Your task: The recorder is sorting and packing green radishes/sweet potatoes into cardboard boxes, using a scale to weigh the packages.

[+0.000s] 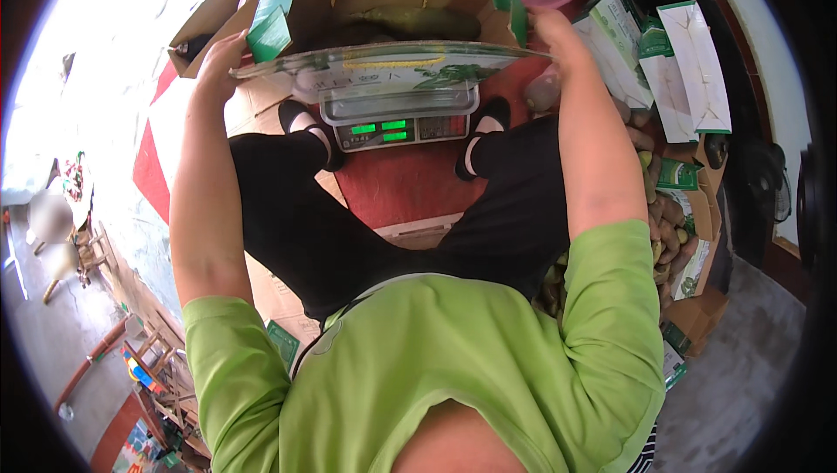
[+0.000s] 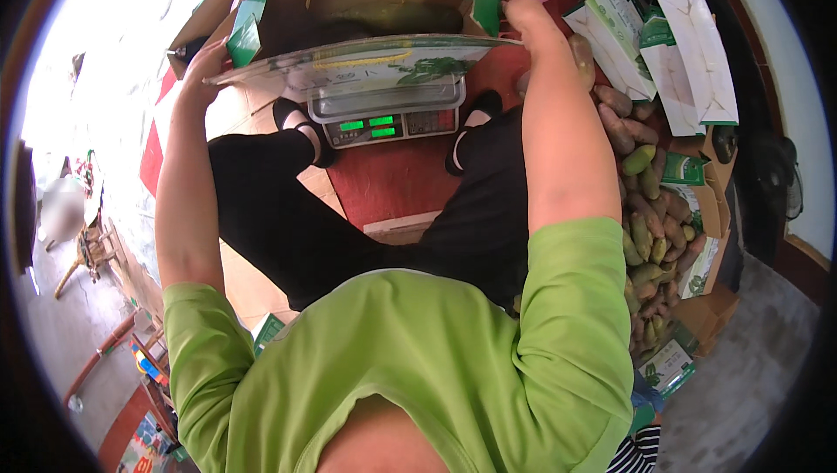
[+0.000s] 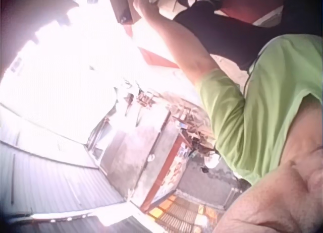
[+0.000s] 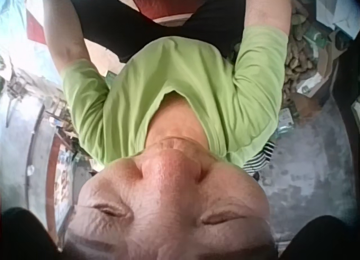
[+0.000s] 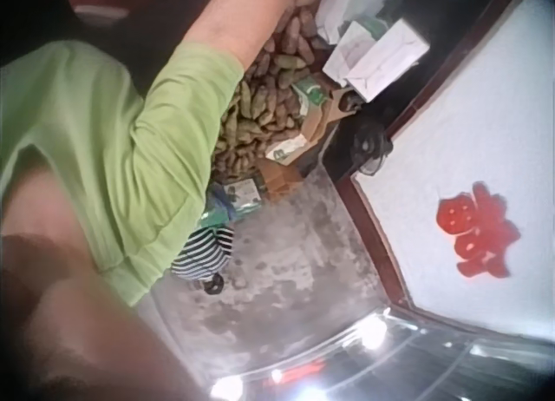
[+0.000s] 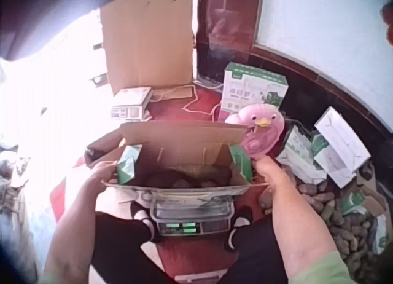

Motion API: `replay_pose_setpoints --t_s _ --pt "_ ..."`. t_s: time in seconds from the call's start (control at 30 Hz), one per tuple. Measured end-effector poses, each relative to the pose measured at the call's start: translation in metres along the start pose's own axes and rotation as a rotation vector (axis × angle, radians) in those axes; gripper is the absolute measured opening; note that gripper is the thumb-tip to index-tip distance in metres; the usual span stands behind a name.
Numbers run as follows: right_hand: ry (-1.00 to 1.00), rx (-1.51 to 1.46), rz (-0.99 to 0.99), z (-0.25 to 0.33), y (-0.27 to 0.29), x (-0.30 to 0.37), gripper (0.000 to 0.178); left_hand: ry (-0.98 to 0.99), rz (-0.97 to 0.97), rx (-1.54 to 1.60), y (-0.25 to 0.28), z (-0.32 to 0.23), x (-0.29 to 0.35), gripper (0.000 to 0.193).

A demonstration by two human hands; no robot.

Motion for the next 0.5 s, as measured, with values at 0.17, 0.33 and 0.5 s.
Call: replay_pose_setpoints --t_s 0.17,0.33,0.5 --pt "0.019 0.045 0.049 -0.017 -0.001 -0.023 0.027 0.010 -0.028 -0.031 -0.004 -0.004 0.010 0.032" --pt "0.012 0.008 0.010 -0.038 0.024 -0.037 0.027 0.010 0.019 0.002 -0.018 -0.002 -0.006 0.031" --pt "-0.084 -0.142 0.042 -0.006 -0.008 -0.002 0.024 -0.022 -0.032 -0.020 -0.002 -0.002 -0.001 0.027"
Point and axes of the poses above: each hand's wrist, its own x-axis away from the middle knuckle, its own y-axis out of the back of the hand, z = x × y, the point moved 10 cm from there along -x, towards the middle knuckle, and after that the axes turned 2 degrees about x, right-handed, at the moved point
